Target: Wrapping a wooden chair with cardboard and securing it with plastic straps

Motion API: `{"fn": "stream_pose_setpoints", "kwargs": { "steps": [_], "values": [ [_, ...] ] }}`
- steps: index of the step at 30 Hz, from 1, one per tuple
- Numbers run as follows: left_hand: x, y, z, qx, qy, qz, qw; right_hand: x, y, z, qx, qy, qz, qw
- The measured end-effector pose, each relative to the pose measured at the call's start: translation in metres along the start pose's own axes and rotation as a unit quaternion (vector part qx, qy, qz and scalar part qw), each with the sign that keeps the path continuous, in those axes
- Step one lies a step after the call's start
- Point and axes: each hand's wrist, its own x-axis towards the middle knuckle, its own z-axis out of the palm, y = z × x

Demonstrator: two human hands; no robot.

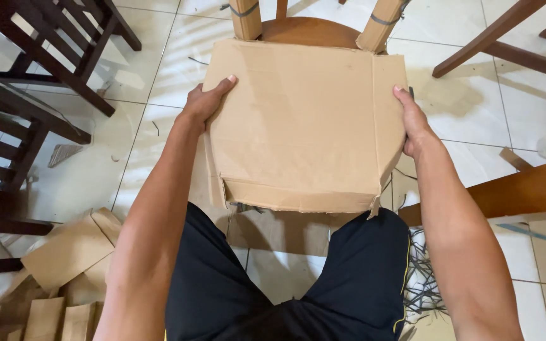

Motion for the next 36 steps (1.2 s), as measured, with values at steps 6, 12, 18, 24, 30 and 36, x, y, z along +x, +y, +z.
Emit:
{"fn": "stream_pose_setpoints", "kwargs": {
  "steps": [6, 12, 18, 24, 30, 36],
  "values": [
    [-0.008, -0.001, -0.004, 0.0, -0.001, -0.006, 1.0, -0.018, -0.005, 0.011, -0.006, 0.008, 0.009, 1.0],
    [-0.015, 0.007, -0.006, 0.005, 0.0, -0.025, 1.0, -0.019, -0.011, 0.014, -0.008, 0.015, 0.029, 0.999],
    [-0.005, -0.002, -0.005, 0.012, -0.003, -0.017, 1.0, -0.03, -0.013, 0.018, -0.007, 0.014, 0.022, 1.0],
    [0.003, -0.005, -0.009, 0.011, -0.012, -0.011, 1.0, -0.027, -0.001, 0.015, 0.004, 0.021, 0.015, 1.0],
    [-0.007, -0.005, -0.011, 0.024, -0.017, -0.008, 1.0, -0.053, 0.016, 0.015, 0.007, 0.044, 0.019, 0.999],
    [-0.003, -0.009, -0.011, 0.015, -0.016, -0.001, 1.0, -0.054, 0.014, 0.015, -0.006, 0.042, 0.009, 0.999]
  ]
}}
